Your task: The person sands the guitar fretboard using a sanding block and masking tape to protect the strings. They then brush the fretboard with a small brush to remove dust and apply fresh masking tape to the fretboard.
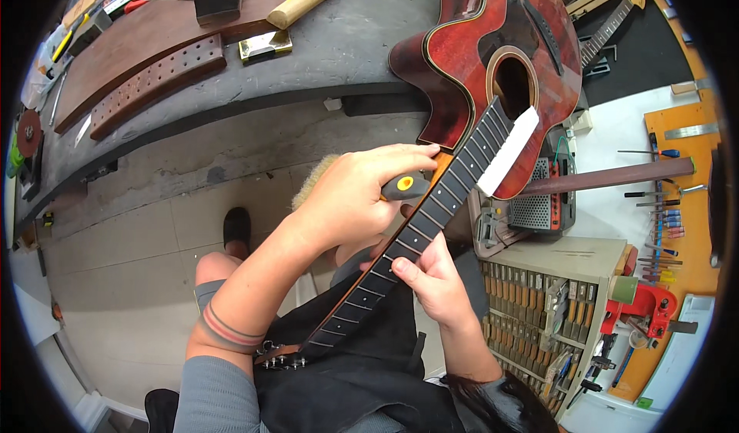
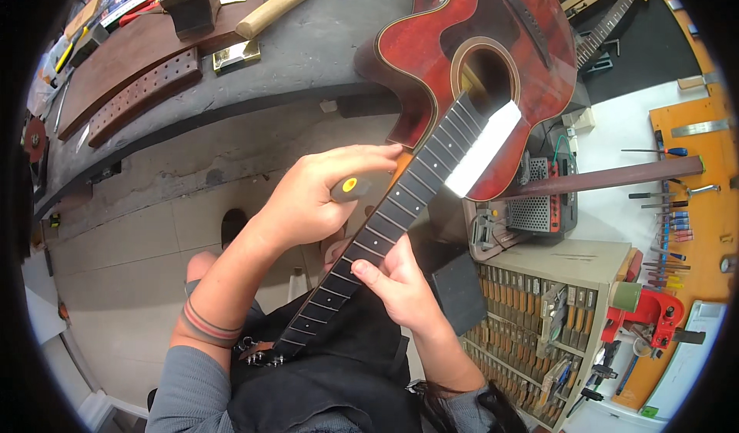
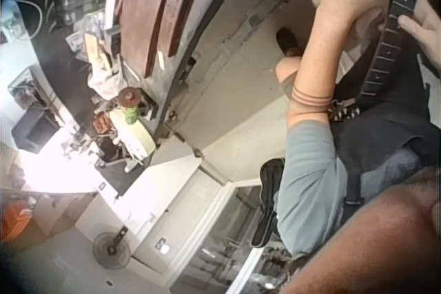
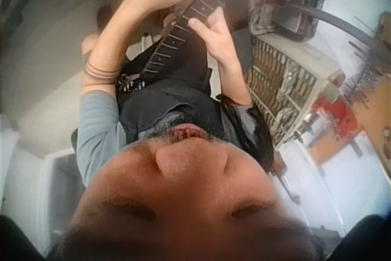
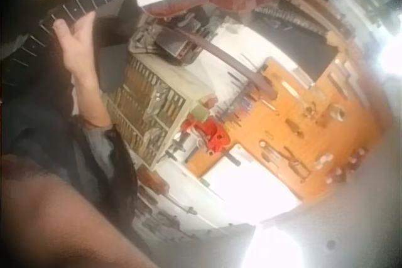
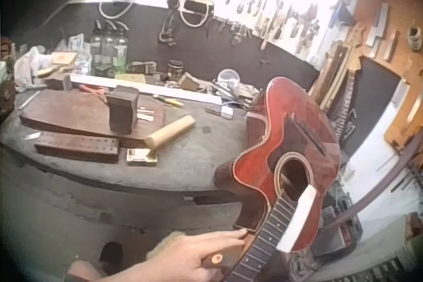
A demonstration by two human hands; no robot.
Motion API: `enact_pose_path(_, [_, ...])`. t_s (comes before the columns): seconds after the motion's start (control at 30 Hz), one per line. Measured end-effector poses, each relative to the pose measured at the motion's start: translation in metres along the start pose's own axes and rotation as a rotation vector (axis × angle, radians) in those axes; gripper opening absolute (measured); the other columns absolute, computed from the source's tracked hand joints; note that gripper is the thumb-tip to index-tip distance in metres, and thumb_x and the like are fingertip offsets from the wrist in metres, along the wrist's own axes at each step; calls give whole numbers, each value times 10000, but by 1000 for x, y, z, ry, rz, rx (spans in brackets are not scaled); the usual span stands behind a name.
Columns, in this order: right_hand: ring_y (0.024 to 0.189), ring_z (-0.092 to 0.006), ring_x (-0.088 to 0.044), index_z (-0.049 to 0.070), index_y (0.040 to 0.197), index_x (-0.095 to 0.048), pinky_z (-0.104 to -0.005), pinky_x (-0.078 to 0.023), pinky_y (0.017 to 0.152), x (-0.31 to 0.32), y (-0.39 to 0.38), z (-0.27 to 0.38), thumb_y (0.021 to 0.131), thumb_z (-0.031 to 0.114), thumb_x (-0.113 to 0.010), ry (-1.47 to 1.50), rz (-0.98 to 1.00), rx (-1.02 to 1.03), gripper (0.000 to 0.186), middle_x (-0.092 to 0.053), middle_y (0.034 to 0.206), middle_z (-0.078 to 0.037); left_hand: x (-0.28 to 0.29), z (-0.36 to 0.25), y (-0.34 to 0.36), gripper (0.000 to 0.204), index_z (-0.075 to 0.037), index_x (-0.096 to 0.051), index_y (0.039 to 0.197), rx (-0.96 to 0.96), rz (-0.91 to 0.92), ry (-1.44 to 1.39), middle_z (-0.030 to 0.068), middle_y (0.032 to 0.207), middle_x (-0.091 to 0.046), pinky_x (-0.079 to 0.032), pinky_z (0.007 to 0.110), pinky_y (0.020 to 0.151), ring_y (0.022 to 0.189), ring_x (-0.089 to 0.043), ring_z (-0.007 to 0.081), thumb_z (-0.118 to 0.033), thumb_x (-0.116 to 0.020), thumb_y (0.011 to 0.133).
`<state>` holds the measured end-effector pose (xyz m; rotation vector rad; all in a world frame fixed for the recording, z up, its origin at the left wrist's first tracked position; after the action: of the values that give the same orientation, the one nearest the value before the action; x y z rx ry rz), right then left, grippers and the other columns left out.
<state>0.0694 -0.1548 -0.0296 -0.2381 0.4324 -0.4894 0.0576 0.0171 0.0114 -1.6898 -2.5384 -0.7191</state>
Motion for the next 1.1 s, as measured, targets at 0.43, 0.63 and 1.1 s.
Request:
enact_pose_path(0.43, [1279, -401, -761, 59, 1776, -158, -545, -612, 1131, 6, 0, -7, 1144, 77, -667, 29, -13, -21, 811, -712, 1370, -245, 17, 24, -11, 443, -88, -789, 1397, 57, -31, 203, 122, 1433, -793, -627, 460, 1038, 1282, -755, 387, -116, -826, 956])
enact_pose_path(0.63, [1272, -429, -769, 61, 1789, -135, -570, -611, 1138, 7, -1, -8, 1141, 87, -680, 23, -15, -15, 847, -720, 1358, -248, 72, 11, -2, 402, -37, -849, 1053, 335, -156, 489, 90, 959, -851, -618, 407, 792, 853, -781, 313, -397, -940, 899])
enact_pose_path(1.1, [1248, -413, -779, 58, 1783, -159, -559, -624, 1110, 10, -2, -9, 1129, 115, -718, 22, -44, -17, 862, -725, 1345, -236, 78, 18, -33, 191, 32, -807, 967, -2, -370, -13, 137, 933, -828, -594, 356, 712, 790, -752, 187, -143, -846, 1034])
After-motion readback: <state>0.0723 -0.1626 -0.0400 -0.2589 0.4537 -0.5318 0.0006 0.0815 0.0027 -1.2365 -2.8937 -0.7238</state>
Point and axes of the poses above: each hand's wrist, its own y-axis towards the middle knuckle, its own x-axis out of the back of the hand, z = x × y, the point moved 9 cm from there along y, towards the middle knuckle
